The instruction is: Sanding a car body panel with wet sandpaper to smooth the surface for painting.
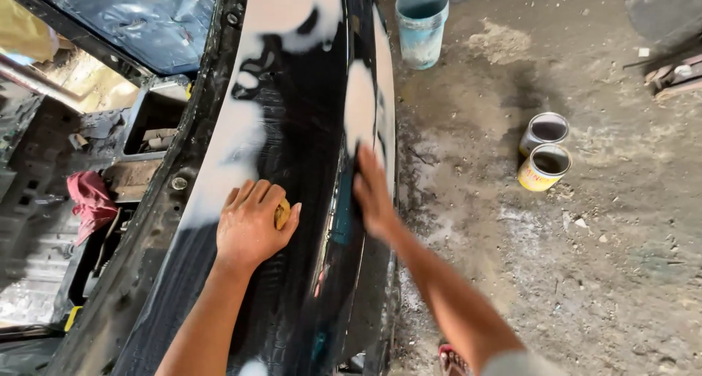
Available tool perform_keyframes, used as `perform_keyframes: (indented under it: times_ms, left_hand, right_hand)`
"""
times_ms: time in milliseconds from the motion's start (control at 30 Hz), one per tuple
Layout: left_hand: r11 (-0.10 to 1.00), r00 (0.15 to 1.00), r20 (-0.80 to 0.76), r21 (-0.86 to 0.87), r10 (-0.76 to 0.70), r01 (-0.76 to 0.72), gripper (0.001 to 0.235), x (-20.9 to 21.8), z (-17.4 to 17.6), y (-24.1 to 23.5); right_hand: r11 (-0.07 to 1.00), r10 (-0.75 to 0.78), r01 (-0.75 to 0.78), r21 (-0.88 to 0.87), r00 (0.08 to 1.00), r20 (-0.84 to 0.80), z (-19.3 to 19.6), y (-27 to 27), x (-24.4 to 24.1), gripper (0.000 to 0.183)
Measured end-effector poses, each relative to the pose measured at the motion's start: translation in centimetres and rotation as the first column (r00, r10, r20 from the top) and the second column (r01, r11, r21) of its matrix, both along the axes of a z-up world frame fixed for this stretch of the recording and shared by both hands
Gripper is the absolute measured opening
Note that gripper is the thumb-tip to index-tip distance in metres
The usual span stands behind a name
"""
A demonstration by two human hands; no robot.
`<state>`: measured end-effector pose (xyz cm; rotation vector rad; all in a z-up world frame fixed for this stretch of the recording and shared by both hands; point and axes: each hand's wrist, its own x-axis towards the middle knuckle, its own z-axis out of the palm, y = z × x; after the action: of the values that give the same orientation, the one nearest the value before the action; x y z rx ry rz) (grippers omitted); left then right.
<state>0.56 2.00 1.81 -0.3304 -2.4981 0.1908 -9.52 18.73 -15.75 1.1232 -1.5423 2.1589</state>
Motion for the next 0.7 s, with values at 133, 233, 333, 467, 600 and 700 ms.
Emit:
perform_keyframes:
  times_ms: [133, 233, 333, 467, 600, 700]
  left_hand:
    - [1.000, 0.999, 0.036, -0.021, 0.001, 0.000, 0.021, 0.1, 0.4, 0.4]
    - [0.999, 1.000, 0.029, -0.038, 0.004, -0.003, 0.022, 0.1, 0.1, 0.2]
    - [0.999, 1.000, 0.006, -0.040, 0.000, 0.000, 0.023, -0.3, -0.1, 0.1]
    - [1.000, 1.000, 0.031, -0.019, 0.004, -0.003, 0.021, -0.3, -0.2, 0.0]
    - [0.999, 1.000, 0.017, -0.031, 0.020, -0.019, 0.021, -0.2, -0.3, 0.1]
    - [1.000, 0.999, 0.040, -0.025, 0.011, -0.010, 0.022, -0.3, -0.1, 0.1]
  right_hand:
    - [0.934, -0.169, 0.077, 0.348, 0.955, 0.243, 2.9, 1.3, 0.7, 0.063]
    - [0.864, -0.182, 0.080, 0.497, 0.970, 0.161, 0.1, 2.7, 15.4, 0.069]
    - [0.734, -0.131, 0.081, 0.675, 0.991, 0.023, -2.1, 5.4, 19.5, 0.067]
    - [0.990, 0.140, -0.126, -0.060, 0.884, 0.445, 1.7, 2.1, 2.5, 0.055]
    - [0.976, -0.107, 0.048, 0.213, 0.956, 0.272, -1.1, 0.1, -5.3, 0.054]
    - [0.975, -0.077, -0.025, 0.221, 0.895, 0.439, -0.5, 0.8, 9.7, 0.058]
